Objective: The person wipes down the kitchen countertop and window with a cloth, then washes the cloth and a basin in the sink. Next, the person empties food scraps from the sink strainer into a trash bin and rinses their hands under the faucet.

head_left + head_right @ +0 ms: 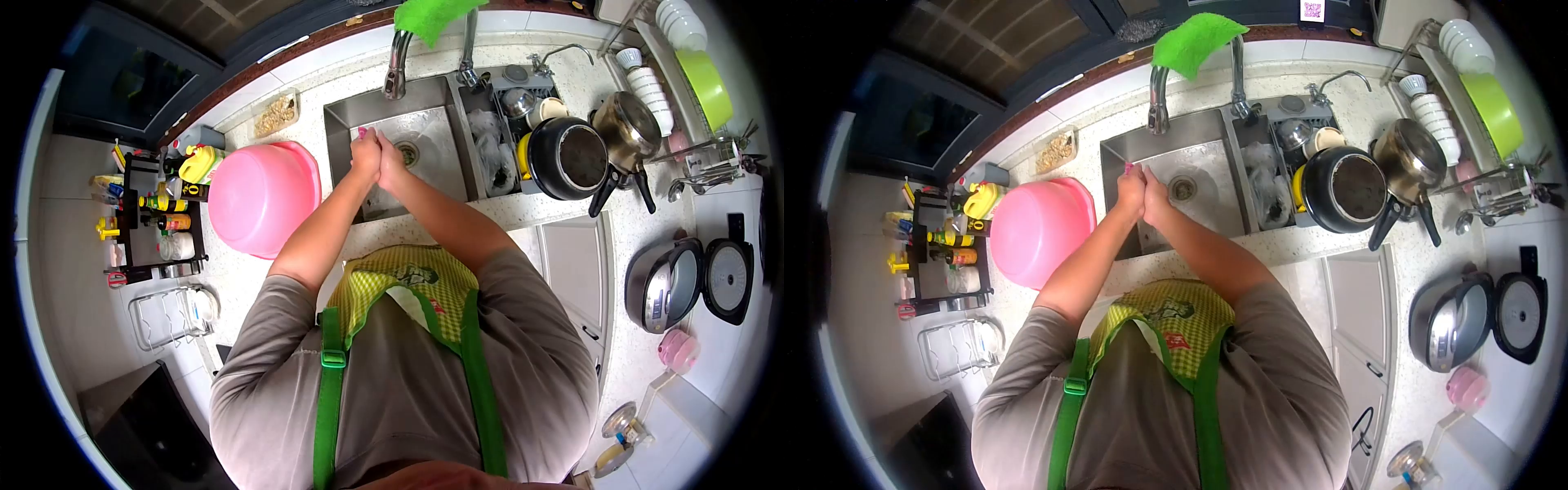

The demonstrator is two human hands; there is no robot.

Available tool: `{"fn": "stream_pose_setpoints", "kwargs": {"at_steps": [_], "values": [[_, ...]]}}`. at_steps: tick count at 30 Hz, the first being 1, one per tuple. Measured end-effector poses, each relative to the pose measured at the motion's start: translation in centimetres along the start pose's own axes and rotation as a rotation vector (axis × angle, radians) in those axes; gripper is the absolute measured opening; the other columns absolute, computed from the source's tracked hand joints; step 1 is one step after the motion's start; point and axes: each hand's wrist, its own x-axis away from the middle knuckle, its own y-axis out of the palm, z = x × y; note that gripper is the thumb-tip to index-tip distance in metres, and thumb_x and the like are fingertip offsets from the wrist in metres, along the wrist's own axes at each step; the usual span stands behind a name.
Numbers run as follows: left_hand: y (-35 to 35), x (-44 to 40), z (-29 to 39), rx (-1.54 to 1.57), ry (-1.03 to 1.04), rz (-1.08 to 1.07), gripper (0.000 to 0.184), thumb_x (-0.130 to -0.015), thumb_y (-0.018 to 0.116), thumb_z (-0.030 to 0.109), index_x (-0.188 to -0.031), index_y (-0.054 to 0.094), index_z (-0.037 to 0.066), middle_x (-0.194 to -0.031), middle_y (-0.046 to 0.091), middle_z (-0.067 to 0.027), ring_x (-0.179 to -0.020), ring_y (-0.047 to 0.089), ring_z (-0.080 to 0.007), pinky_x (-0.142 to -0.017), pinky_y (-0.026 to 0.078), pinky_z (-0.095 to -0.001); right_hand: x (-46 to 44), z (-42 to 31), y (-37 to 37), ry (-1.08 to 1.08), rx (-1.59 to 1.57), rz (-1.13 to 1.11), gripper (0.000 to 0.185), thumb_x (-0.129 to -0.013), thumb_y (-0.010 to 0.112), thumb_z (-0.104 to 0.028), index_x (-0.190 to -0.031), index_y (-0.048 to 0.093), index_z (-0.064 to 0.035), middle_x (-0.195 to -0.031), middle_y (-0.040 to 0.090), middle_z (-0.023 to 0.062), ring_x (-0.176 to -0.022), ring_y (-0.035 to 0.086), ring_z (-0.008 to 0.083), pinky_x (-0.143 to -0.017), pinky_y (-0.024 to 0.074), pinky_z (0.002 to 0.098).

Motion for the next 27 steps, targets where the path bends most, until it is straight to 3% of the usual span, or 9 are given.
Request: {"fn": "stream_pose_setpoints", "kwargs": {"at_steps": [3,11,13,19,27], "values": [[0.1,0.2,1.3,0.044,0.056,-0.047,0.024,-0.09,0.05,0.017,-0.07,0.052,0.004,-0.061,0.047,-0.0032,-0.057,0.043,-0.0136,-0.053,0.035,-0.0317,1.4,-0.7,2.0,-0.107,-0.059,0.005,0.038,-0.098,0.045,-0.036,-0.102,0.059,-0.0008,-0.098,0.062,0.009,-0.087,0.06,0.0183,-0.078,0.0486,0.0308],[0.2,1.2,2.1,0.099,-0.035,-0.028,0.039,-0.099,0.043,0.032,-0.066,0.048,0.011,-0.059,0.041,0.0001,-0.054,0.036,-0.012,-0.051,0.032,-0.0297,1.3,0.4,1.8,-0.205,-0.042,0.133,0.026,-0.097,0.043,-0.021,-0.092,0.06,-0.0014,-0.092,0.062,0.0083,-0.083,0.06,0.0181,-0.075,0.0482,0.0315],[0.1,1.3,1.8,0.13,-0.077,-0.029,0.037,-0.097,0.043,0.028,-0.066,0.048,0.011,-0.059,0.042,-0.0006,-0.053,0.036,-0.0124,-0.051,0.032,-0.0303,1.3,0.8,1.5,-0.181,-0.144,0.162,0.025,-0.095,0.043,-0.018,-0.087,0.06,-0.0019,-0.09,0.062,0.0081,-0.082,0.06,0.0182,-0.075,0.0481,0.032],[-0.8,0.2,0.3,-0.015,-0.048,0.04,0.029,-0.089,0.043,0.018,-0.063,0.049,0.008,-0.06,0.046,-0.0027,-0.053,0.039,-0.014,-0.05,0.032,-0.0332,-1.2,2.8,-1.0,-0.18,-0.026,0.172,0.025,-0.093,0.044,-0.018,-0.084,0.06,-0.0009,-0.085,0.062,0.0088,-0.078,0.061,0.0193,-0.07,0.0482,0.0348],[-1.2,0.5,-0.7,-0.025,-0.052,0.051,0.03,-0.088,0.043,0.018,-0.063,0.049,0.004,-0.06,0.046,-0.0049,-0.054,0.04,-0.0157,-0.051,0.034,-0.0352,-3.4,4.5,-4.1,-0.212,0.179,0.289,0.024,-0.086,0.047,-0.014,-0.079,0.061,0.0044,-0.084,0.064,0.0142,-0.076,0.061,0.0231,-0.067,0.0471,0.0375]]}}
